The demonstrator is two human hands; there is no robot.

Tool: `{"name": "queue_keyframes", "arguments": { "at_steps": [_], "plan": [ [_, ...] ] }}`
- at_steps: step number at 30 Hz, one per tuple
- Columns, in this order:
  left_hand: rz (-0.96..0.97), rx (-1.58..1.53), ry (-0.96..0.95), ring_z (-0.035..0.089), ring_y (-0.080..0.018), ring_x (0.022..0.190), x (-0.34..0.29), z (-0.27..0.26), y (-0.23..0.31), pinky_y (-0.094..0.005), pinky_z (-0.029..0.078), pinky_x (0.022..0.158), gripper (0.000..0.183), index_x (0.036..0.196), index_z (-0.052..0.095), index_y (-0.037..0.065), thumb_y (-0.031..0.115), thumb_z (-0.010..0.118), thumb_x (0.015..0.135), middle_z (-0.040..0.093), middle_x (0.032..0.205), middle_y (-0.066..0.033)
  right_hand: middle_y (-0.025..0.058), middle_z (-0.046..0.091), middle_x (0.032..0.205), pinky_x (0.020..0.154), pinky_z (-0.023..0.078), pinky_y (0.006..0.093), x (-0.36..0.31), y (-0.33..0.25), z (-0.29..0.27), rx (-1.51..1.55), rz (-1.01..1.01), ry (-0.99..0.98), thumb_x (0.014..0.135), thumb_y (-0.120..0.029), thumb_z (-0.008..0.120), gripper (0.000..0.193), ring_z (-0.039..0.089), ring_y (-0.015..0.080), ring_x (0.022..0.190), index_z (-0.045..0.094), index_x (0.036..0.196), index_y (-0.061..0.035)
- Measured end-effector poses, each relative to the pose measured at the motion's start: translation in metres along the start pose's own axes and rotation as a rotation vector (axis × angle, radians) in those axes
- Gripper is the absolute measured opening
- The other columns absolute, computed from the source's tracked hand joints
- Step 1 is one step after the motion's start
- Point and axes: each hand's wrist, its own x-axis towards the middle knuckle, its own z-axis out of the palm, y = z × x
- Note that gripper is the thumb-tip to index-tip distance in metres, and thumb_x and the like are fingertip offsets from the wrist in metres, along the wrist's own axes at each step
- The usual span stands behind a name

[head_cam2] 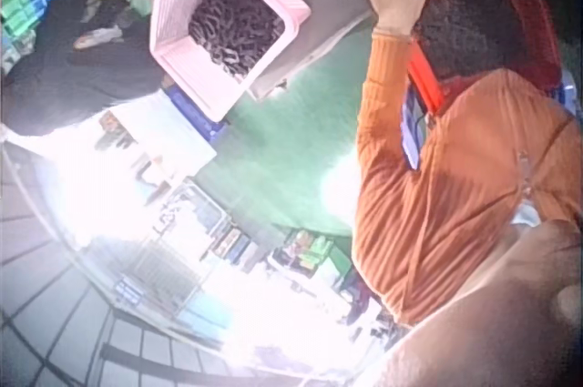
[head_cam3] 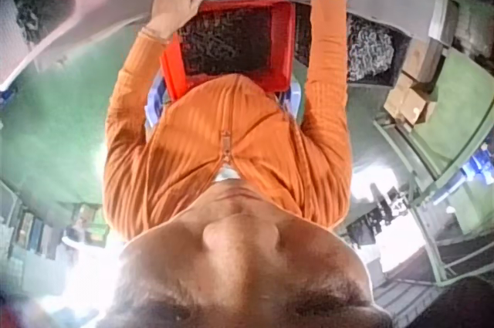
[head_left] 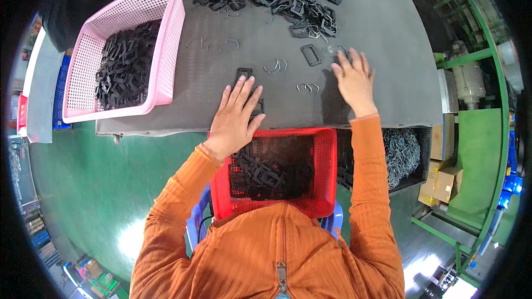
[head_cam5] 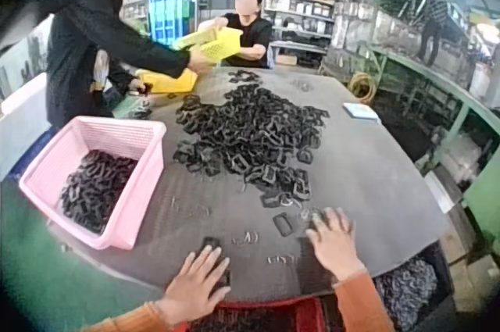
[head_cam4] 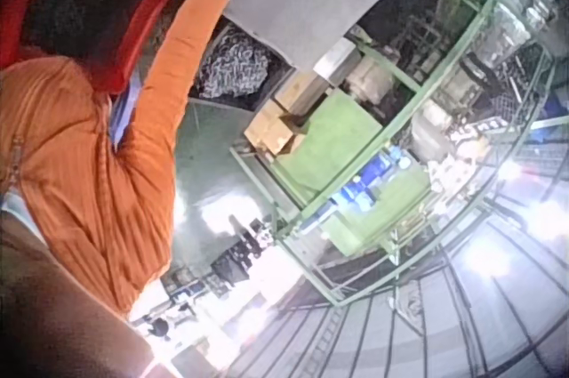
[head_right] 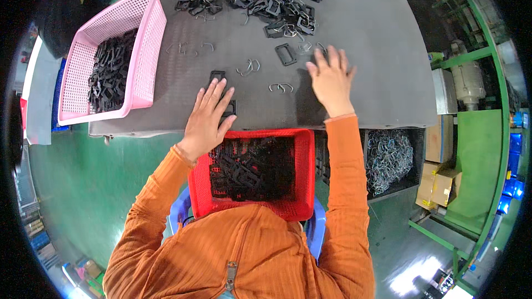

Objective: The person takes metal wire clips from a container onto the table, fits the metal clips into plastic buckle frames by hand, and places the assembled buckles into a plastic basket.

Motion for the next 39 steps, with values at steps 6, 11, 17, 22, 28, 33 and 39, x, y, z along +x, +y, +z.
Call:
{"name": "queue_keyframes", "arguments": {
  "at_steps": [6, 11, 17, 22, 28, 33, 39],
  "plan": [
    [0.072, -0.095, 0.035, 0.026, -0.0322, 0.137, -0.007, 0.004, 0.012, -0.0462, 0.022, 0.112, 0.056, 0.137, 0.038, 0.003, 0.025, 0.054, 0.089, 0.032, 0.145, -0.0162, 0.0077, 0.038, 0.141, 0.101, 0.027, 0.0637, -0.012, -0.025, 0.002, 0.136, -0.140, 0.170, 0.090, -0.038, 0.053, 0.049, 0.031, 0.0312, 0.133, 0.044, 0.135, -0.0214],
    [0.335, -0.383, -0.104, 0.041, -0.0304, 0.129, -0.030, 0.004, 0.050, -0.0442, 0.033, 0.106, 0.049, 0.129, 0.048, 0.005, 0.017, 0.061, 0.084, 0.046, 0.136, -0.0136, 0.0086, 0.031, 0.147, 0.107, 0.018, 0.0599, -0.017, -0.043, 0.004, 0.207, -0.225, 0.165, 0.089, -0.040, 0.053, 0.058, 0.026, 0.0288, 0.137, 0.037, 0.140, -0.0163],
    [0.058, -0.213, 0.208, 0.032, -0.0338, 0.134, 0.029, -0.004, 0.017, -0.0458, 0.028, 0.108, 0.050, 0.133, 0.044, 0.003, 0.016, 0.057, 0.087, 0.038, 0.141, -0.0173, 0.0063, 0.034, 0.146, 0.109, 0.018, 0.0576, -0.055, -0.057, -0.005, 0.223, -0.396, 0.012, 0.088, -0.036, 0.056, 0.056, 0.027, 0.0256, 0.137, 0.041, 0.137, -0.0141],
    [-0.006, 0.011, 0.186, 0.021, -0.0359, 0.138, 0.077, 0.041, 0.016, -0.0512, 0.020, 0.110, 0.060, 0.138, 0.035, -0.001, 0.030, 0.053, 0.090, 0.028, 0.146, -0.0199, 0.0068, 0.039, 0.143, 0.108, 0.021, 0.0556, -0.051, -0.024, -0.005, 0.189, -0.184, 0.034, 0.092, -0.030, 0.050, 0.048, 0.030, 0.0245, 0.136, 0.043, 0.136, -0.0140],
    [0.260, -0.156, 0.251, 0.021, -0.0341, 0.139, 0.124, 0.061, 0.063, -0.0543, 0.019, 0.110, 0.059, 0.137, 0.035, -0.002, 0.035, 0.047, 0.092, 0.029, 0.146, -0.0193, 0.0085, 0.032, 0.148, 0.107, 0.019, 0.0586, -0.034, 0.010, 0.011, 0.410, 0.101, 0.255, 0.094, -0.034, 0.044, 0.047, 0.026, 0.0313, 0.137, 0.041, 0.139, -0.0177],
    [0.151, 0.076, 0.090, 0.028, -0.0288, 0.137, 0.108, 0.047, 0.036, -0.0523, 0.021, 0.110, 0.056, 0.135, 0.039, -0.001, 0.036, 0.042, 0.094, 0.036, 0.144, -0.0154, 0.0068, 0.029, 0.149, 0.107, 0.014, 0.0621, -0.043, -0.013, -0.003, 0.120, -0.192, 0.123, 0.093, -0.033, 0.046, 0.040, 0.022, 0.0323, 0.139, 0.049, 0.132, -0.0278],
    [-0.084, -0.132, 0.129, 0.033, -0.0300, 0.133, 0.071, -0.021, -0.013, -0.0501, 0.025, 0.108, 0.050, 0.129, 0.047, -0.001, 0.034, 0.045, 0.094, 0.044, 0.136, -0.0177, 0.0086, 0.031, 0.147, 0.106, 0.014, 0.0638, -0.021, 0.010, 0.015, 0.011, 0.086, 0.176, 0.094, -0.031, 0.047, 0.037, 0.021, 0.0319, 0.139, 0.051, 0.131, -0.0263]
  ]
}}
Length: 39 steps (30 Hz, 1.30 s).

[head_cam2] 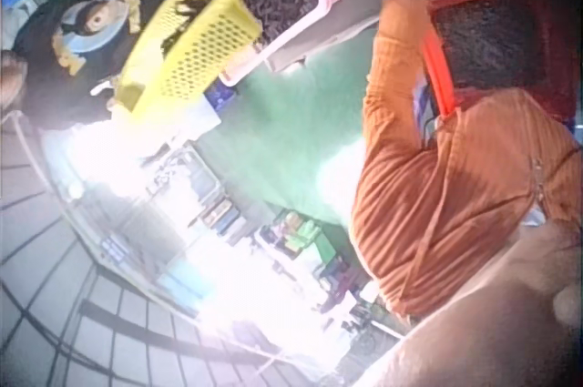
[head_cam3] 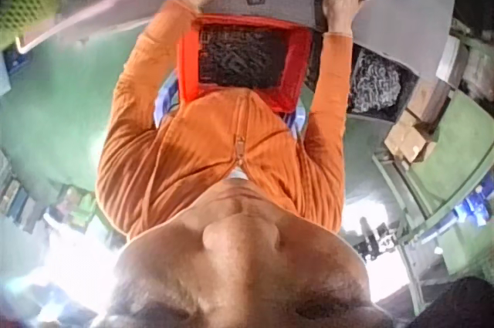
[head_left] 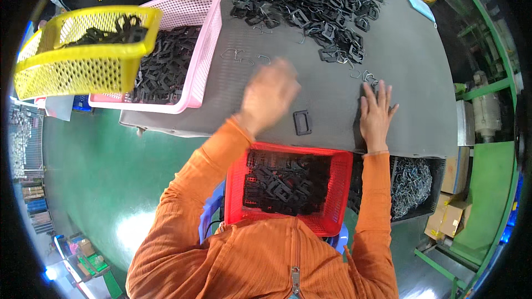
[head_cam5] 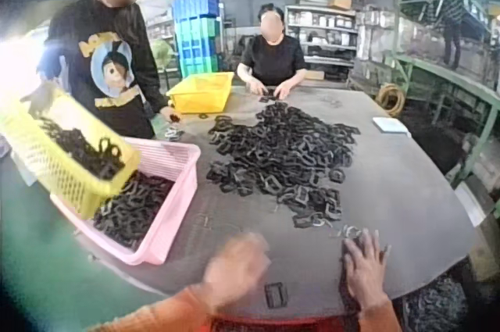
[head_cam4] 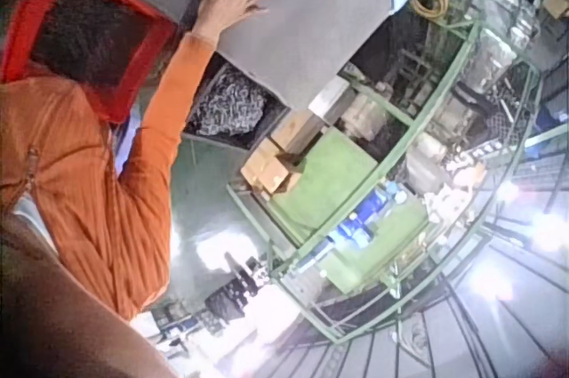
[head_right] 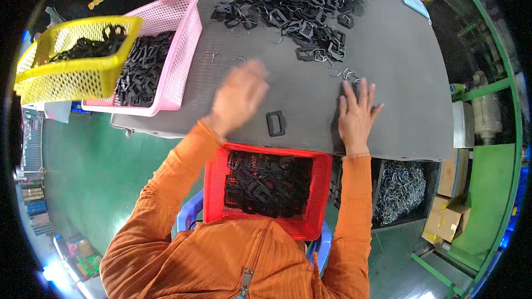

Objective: The person takes metal wire clips from a container onto the table, fits the metal clips into plastic buckle frames by hand, and places the assembled buckles into a plastic basket.

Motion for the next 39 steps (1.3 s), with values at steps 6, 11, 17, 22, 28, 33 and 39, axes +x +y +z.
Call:
{"name": "queue_keyframes", "arguments": {
  "at_steps": [6, 11, 17, 22, 28, 33, 39],
  "plan": [
    [-0.285, 0.260, 0.181, 0.020, -0.0361, 0.138, 0.009, 0.018, -0.091, -0.0487, 0.015, 0.113, 0.061, 0.140, 0.032, -0.001, 0.041, 0.039, 0.096, 0.027, 0.146, -0.0234, 0.0114, 0.030, 0.147, 0.107, 0.018, 0.0608, 0.006, 0.004, 0.010, 0.105, 0.084, 0.002, 0.094, -0.031, 0.047, 0.042, 0.022, 0.0323, 0.138, 0.046, 0.134, -0.0189],
    [-0.149, 0.004, 0.204, 0.019, -0.0348, 0.139, 0.029, 0.035, -0.055, -0.0479, 0.015, 0.113, 0.064, 0.140, 0.029, -0.004, 0.040, 0.040, 0.095, 0.025, 0.148, -0.0216, 0.0123, 0.032, 0.146, 0.106, 0.023, 0.0587, 0.001, 0.001, 0.007, 0.127, 0.084, 0.044, 0.093, -0.028, 0.049, 0.041, 0.025, 0.0328, 0.137, 0.046, 0.133, -0.0176],
    [-0.264, 0.227, 0.149, 0.020, -0.0329, 0.139, 0.092, 0.048, -0.071, -0.0441, 0.015, 0.113, 0.064, 0.139, 0.032, -0.003, 0.045, 0.033, 0.096, 0.027, 0.147, -0.0206, 0.0133, 0.036, 0.143, 0.105, 0.027, 0.0574, -0.001, 0.001, 0.008, 0.151, 0.070, 0.085, 0.094, -0.027, 0.049, 0.039, 0.032, 0.0335, 0.133, 0.047, 0.131, -0.0161],
    [0.039, -0.092, 0.012, 0.026, -0.0299, 0.138, 0.061, 0.058, -0.018, -0.0439, 0.017, 0.113, 0.050, 0.137, 0.039, 0.002, 0.033, 0.040, 0.097, 0.035, 0.144, -0.0166, 0.0112, 0.040, 0.140, 0.105, 0.027, 0.0545, 0.003, 0.002, 0.007, 0.230, 0.053, 0.063, 0.095, -0.026, 0.048, 0.037, 0.037, 0.0319, 0.131, 0.047, 0.131, -0.0164],
    [0.259, 0.062, -0.136, 0.024, -0.0286, 0.139, -0.038, 0.022, 0.041, -0.0514, 0.015, 0.112, 0.058, 0.138, 0.037, 0.004, 0.029, 0.054, 0.088, 0.034, 0.145, -0.0140, 0.0089, 0.038, 0.143, 0.109, 0.019, 0.0552, 0.001, -0.023, -0.003, 0.316, -0.152, 0.013, 0.090, -0.032, 0.054, 0.045, 0.031, 0.0281, 0.135, 0.047, 0.133, -0.0185],
    [0.249, 0.008, -0.309, 0.028, -0.0301, 0.137, -0.110, 0.010, 0.054, -0.0509, 0.021, 0.110, 0.062, 0.137, 0.037, 0.002, 0.030, 0.058, 0.086, 0.036, 0.143, -0.0145, 0.0125, 0.036, 0.144, 0.108, 0.010, 0.0622, 0.024, -0.119, -0.003, 0.435, -0.541, -0.011, 0.085, -0.047, 0.056, 0.054, 0.023, 0.0291, 0.139, 0.049, 0.131, -0.0205],
    [0.275, -0.122, -0.287, 0.034, -0.0293, 0.134, -0.125, 0.005, 0.074, -0.0491, 0.026, 0.109, 0.059, 0.135, 0.041, 0.002, 0.023, 0.063, 0.083, 0.041, 0.141, -0.0131, 0.0175, 0.035, 0.144, 0.108, 0.007, 0.0630, 0.080, -0.151, 0.050, 0.192, -0.382, 0.082, 0.089, -0.051, 0.044, 0.058, 0.025, 0.0292, 0.137, 0.046, 0.133, -0.0137]
  ]
}}
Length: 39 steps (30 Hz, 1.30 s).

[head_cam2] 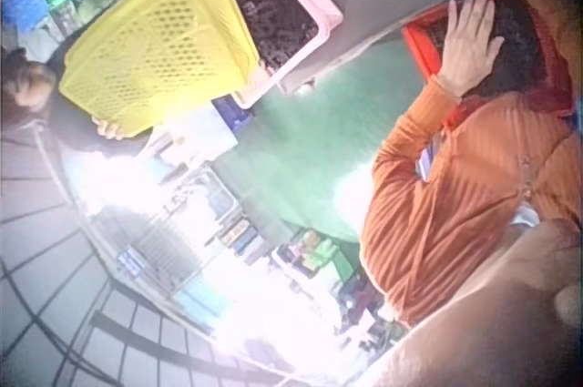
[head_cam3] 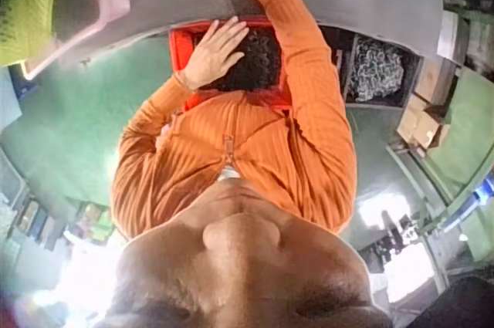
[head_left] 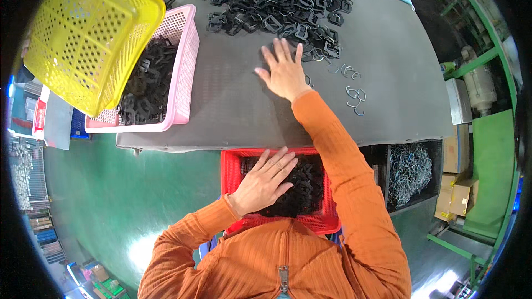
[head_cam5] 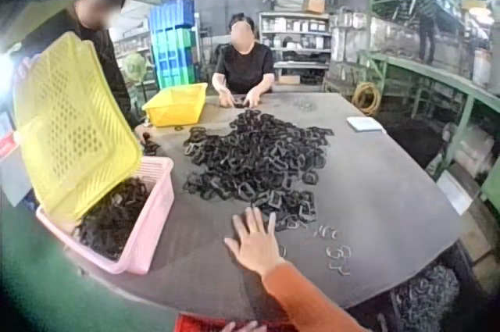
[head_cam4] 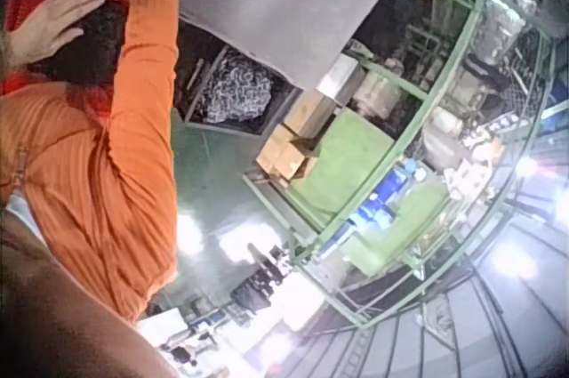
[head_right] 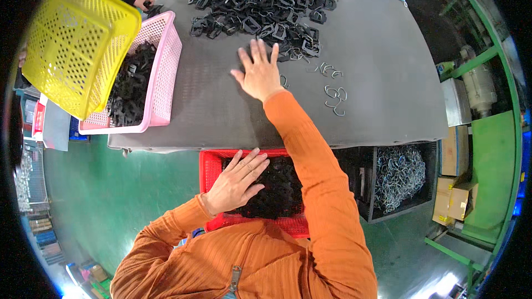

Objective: The person takes metal wire clips from a container onto the table, fits the metal clips into plastic buckle frames by hand, and places the assembled buckles into a plastic basket.

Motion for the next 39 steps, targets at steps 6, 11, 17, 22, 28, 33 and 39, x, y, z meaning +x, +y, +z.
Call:
{"name": "queue_keyframes", "arguments": {
  "at_steps": [6, 11, 17, 22, 28, 33, 39],
  "plan": [
    [-0.062, -0.074, 0.136, 0.037, -0.0306, 0.132, -0.004, -0.016, -0.008, -0.0489, 0.025, 0.109, 0.052, 0.131, 0.047, 0.003, 0.014, 0.062, 0.083, 0.045, 0.137, -0.0142, 0.0141, 0.040, 0.142, 0.110, 0.006, 0.0593, -0.031, 0.000, -0.018, -0.028, -0.065, -0.132, 0.095, -0.042, 0.038, 0.053, 0.032, 0.0266, 0.134, 0.044, 0.135, -0.0087],
    [-0.188, -0.089, 0.274, 0.040, -0.0320, 0.130, -0.008, -0.026, -0.024, -0.0481, 0.026, 0.109, 0.043, 0.125, 0.052, 0.001, 0.004, 0.057, 0.083, 0.050, 0.132, -0.0152, 0.0075, 0.044, 0.139, 0.109, 0.009, 0.0612, -0.073, 0.050, -0.062, -0.086, 0.061, -0.062, 0.092, -0.034, 0.048, 0.044, 0.031, 0.0237, 0.135, 0.050, 0.129, -0.0101],
    [-0.141, -0.121, 0.328, 0.042, -0.0326, 0.128, 0.032, -0.032, -0.013, -0.0484, 0.028, 0.108, 0.039, 0.122, 0.055, 0.003, 0.000, 0.055, 0.083, 0.051, 0.130, -0.0149, 0.0122, 0.044, 0.137, 0.108, 0.009, 0.0638, -0.073, 0.079, -0.037, -0.070, 0.169, 0.027, 0.091, -0.034, 0.048, 0.041, 0.033, 0.0269, 0.134, 0.051, 0.129, -0.0158],
    [-0.205, 0.027, 0.433, 0.043, -0.0326, 0.127, 0.048, -0.038, -0.060, -0.0469, 0.031, 0.107, 0.036, 0.118, 0.058, 0.005, 0.002, 0.057, 0.083, 0.053, 0.129, -0.0146, 0.0066, 0.050, 0.133, 0.106, 0.010, 0.0666, -0.076, 0.133, -0.059, -0.189, 0.361, -0.007, 0.092, -0.030, 0.048, 0.034, 0.036, 0.0264, 0.132, 0.054, 0.125, -0.0234],
    [0.069, 0.146, 0.449, 0.034, -0.0332, 0.132, 0.174, -0.033, -0.111, -0.0503, 0.029, 0.107, 0.042, 0.125, 0.054, 0.013, 0.015, 0.061, 0.083, 0.044, 0.136, -0.0125, 0.0064, 0.047, 0.135, 0.105, 0.009, 0.0683, -0.093, 0.095, -0.087, -0.101, 0.207, 0.013, 0.087, -0.030, 0.056, 0.035, 0.031, 0.0269, 0.135, 0.058, 0.120, -0.0200],
    [0.187, 0.554, 0.235, 0.025, -0.0292, 0.137, 0.291, -0.007, -0.128, -0.0610, 0.020, 0.106, 0.048, 0.135, 0.045, 0.023, 0.038, 0.052, 0.089, 0.036, 0.144, -0.0066, 0.0059, 0.042, 0.140, 0.105, 0.005, 0.0689, -0.085, 0.115, -0.063, -0.122, 0.194, 0.012, 0.091, -0.034, 0.047, 0.039, 0.026, 0.0276, 0.137, 0.053, 0.128, -0.0212],
    [0.192, 0.566, 0.172, 0.043, -0.0222, 0.124, 0.297, -0.021, -0.158, -0.0462, 0.033, 0.101, 0.038, 0.130, 0.051, 0.025, 0.032, 0.047, 0.092, 0.049, 0.131, -0.0041, 0.0056, 0.041, 0.142, 0.105, 0.002, 0.0685, -0.098, 0.202, -0.073, -0.252, 0.374, -0.057, 0.093, -0.031, 0.041, 0.040, 0.026, 0.0260, 0.138, 0.052, 0.129, -0.0177]
  ]
}}
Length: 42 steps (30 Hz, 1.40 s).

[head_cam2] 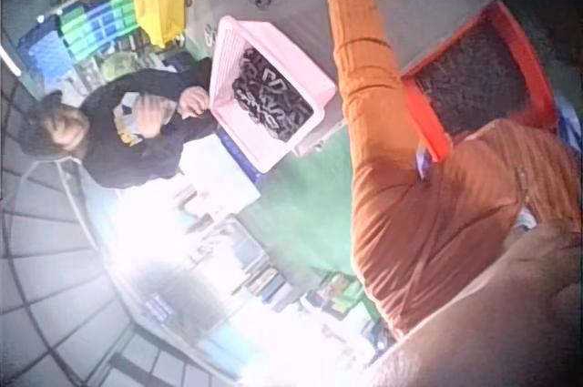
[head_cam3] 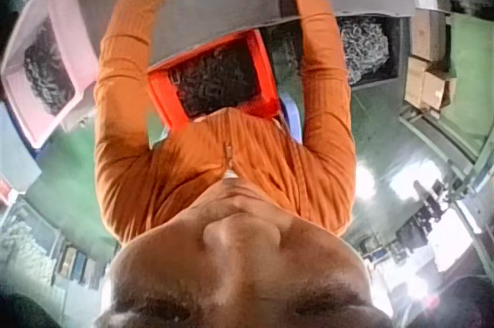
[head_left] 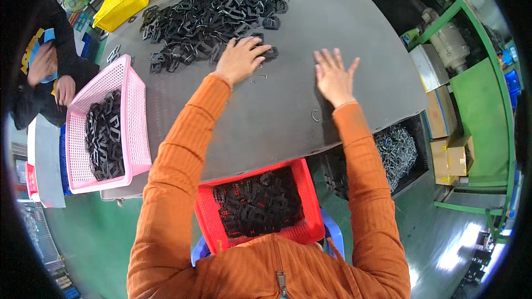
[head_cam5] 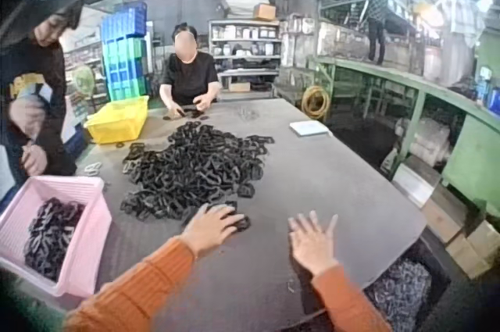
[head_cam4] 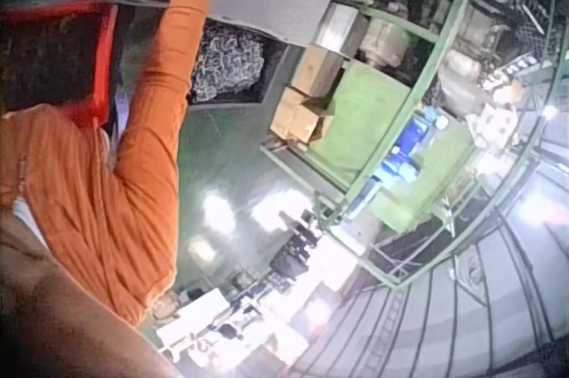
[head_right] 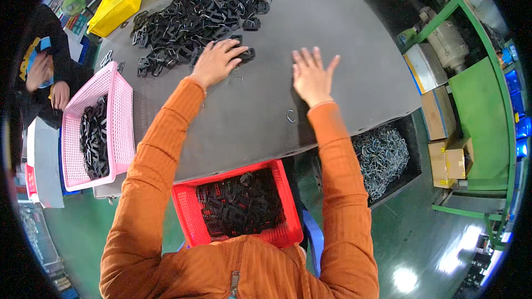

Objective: The person takes metal wire clips from a container onto the table, fits the metal clips into plastic buckle frames by hand, and places the assembled buckles into a plastic basket.

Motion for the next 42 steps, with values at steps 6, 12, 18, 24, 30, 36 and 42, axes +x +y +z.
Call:
{"name": "queue_keyframes", "arguments": {
  "at_steps": [6, 12, 18, 24, 30, 36, 42],
  "plan": [
    [-0.107, -0.064, 0.054, 0.053, -0.0217, 0.110, -0.028, -0.007, -0.044, -0.0396, 0.043, 0.089, 0.029, 0.119, 0.057, 0.020, 0.022, 0.046, 0.093, 0.059, 0.117, -0.0011, 0.0113, 0.048, 0.132, 0.105, 0.014, 0.0651, -0.019, -0.138, -0.052, 0.031, -0.339, -0.217, 0.087, -0.031, 0.050, 0.040, 0.034, 0.0255, 0.132, 0.057, 0.119, -0.0091],
    [-0.076, -0.173, 0.129, 0.055, -0.0231, 0.104, -0.037, -0.011, -0.038, -0.0389, 0.044, 0.088, 0.025, 0.114, 0.060, 0.015, 0.017, 0.048, 0.092, 0.061, 0.112, -0.0017, 0.0027, 0.048, 0.136, 0.108, 0.004, 0.0648, -0.007, -0.180, -0.007, 0.193, -0.261, 0.011, 0.090, -0.035, 0.044, 0.044, 0.030, 0.0221, 0.135, 0.052, 0.128, -0.0122],
    [-0.111, -0.251, 0.170, 0.054, -0.0253, 0.111, -0.055, -0.017, -0.039, -0.0373, 0.042, 0.095, 0.025, 0.113, 0.061, 0.013, 0.011, 0.050, 0.090, 0.060, 0.116, -0.0078, 0.0031, 0.046, 0.138, 0.105, 0.006, 0.0690, 0.004, -0.083, 0.000, -0.032, -0.013, 0.013, 0.093, -0.030, 0.041, 0.043, 0.033, 0.0226, 0.134, 0.049, 0.131, -0.0099],
    [-0.242, -0.263, 0.375, 0.055, -0.0276, 0.107, -0.096, -0.020, -0.035, -0.0360, 0.042, 0.093, 0.026, 0.113, 0.060, 0.010, 0.006, 0.045, 0.091, 0.061, 0.111, -0.0106, 0.0043, 0.039, 0.143, 0.106, 0.007, 0.0674, -0.029, -0.110, -0.037, 0.104, -0.147, -0.068, 0.090, -0.038, 0.049, 0.048, 0.025, 0.0236, 0.138, 0.048, 0.131, -0.0117],
    [-0.687, -0.565, 0.658, 0.062, -0.0277, 0.092, -0.112, -0.009, -0.042, -0.0329, 0.047, 0.081, 0.021, 0.112, 0.057, 0.005, 0.011, 0.043, 0.096, 0.063, 0.099, -0.0157, 0.0083, 0.039, 0.142, 0.107, 0.003, 0.0656, 0.019, -0.184, 0.009, 0.287, -0.225, 0.081, 0.090, -0.034, 0.049, 0.047, 0.024, 0.0253, 0.138, 0.048, 0.132, -0.0118],
    [-0.688, -0.707, 0.629, 0.061, -0.0206, 0.088, -0.114, -0.011, -0.039, -0.0304, 0.047, 0.080, 0.022, 0.112, 0.057, 0.005, 0.010, 0.043, 0.096, 0.064, 0.097, -0.0112, 0.0000, 0.038, 0.145, 0.106, -0.002, 0.0680, 0.066, -0.154, 0.037, 0.059, -0.033, -0.052, 0.096, -0.030, 0.032, 0.045, 0.024, 0.0211, 0.139, 0.045, 0.135, -0.0127],
    [-0.651, -0.735, 0.602, 0.059, -0.0178, 0.083, -0.110, -0.021, -0.045, -0.0291, 0.046, 0.077, 0.021, 0.112, 0.057, 0.004, 0.011, 0.044, 0.096, 0.063, 0.095, -0.0095, 0.0021, 0.042, 0.141, 0.105, 0.001, 0.0699, 0.020, -0.066, -0.004, -0.106, 0.180, -0.110, 0.095, -0.031, 0.037, 0.045, 0.030, 0.0223, 0.136, 0.046, 0.134, -0.0120]
  ]
}}
